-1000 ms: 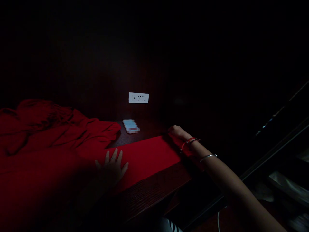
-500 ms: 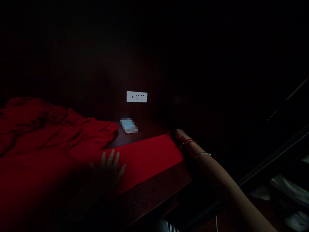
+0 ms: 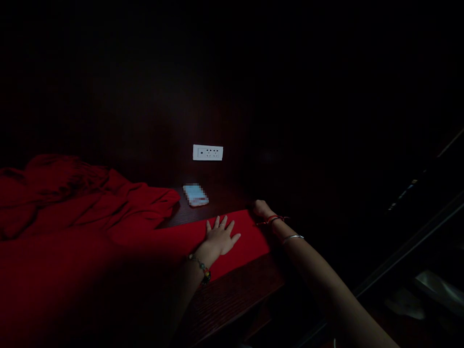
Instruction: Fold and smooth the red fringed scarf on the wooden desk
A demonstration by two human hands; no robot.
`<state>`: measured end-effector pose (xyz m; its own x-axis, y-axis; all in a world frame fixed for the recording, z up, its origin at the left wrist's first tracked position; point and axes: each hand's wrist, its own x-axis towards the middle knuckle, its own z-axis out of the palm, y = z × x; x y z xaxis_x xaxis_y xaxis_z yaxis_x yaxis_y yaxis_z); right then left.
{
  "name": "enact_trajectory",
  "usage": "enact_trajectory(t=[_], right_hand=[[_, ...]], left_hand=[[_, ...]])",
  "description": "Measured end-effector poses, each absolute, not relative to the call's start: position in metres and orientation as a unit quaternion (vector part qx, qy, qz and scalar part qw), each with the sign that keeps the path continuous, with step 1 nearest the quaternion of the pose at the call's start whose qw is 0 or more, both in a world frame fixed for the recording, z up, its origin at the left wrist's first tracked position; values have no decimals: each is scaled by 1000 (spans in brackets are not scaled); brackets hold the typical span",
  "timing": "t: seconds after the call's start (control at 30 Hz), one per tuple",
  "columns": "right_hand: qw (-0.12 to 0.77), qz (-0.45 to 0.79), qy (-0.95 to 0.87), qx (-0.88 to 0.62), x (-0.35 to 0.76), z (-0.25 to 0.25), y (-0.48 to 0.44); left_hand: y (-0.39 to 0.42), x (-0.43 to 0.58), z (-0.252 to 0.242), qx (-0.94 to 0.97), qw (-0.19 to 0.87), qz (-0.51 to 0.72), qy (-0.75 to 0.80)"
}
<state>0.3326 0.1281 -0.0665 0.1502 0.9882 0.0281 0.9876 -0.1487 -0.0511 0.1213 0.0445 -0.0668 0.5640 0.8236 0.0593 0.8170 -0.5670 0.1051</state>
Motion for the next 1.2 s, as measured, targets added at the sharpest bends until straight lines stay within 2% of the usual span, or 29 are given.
enact_trajectory(t=[0.13, 0.33, 0.67, 0.9, 1.03, 1.2], right_hand=[[47, -19, -643, -765, 355, -68, 116], [88, -60, -657, -747, 351, -63, 102], [92, -22, -690, -718, 342, -72, 116], [140, -65, -700, -697, 338, -74, 66], [124, -74, -734, -664, 322, -86, 34], [124, -91, -662, -733, 328, -96, 19]], left_hand=[[48, 112, -84, 880, 47, 57, 469], [44, 113, -78, 879, 48, 55, 471], [47, 112, -84, 879, 46, 59, 471], [40, 110, -76, 870, 38, 50, 488], [23, 91, -67, 855, 59, -3, 515], [-3, 45, -72, 861, 17, 21, 507]])
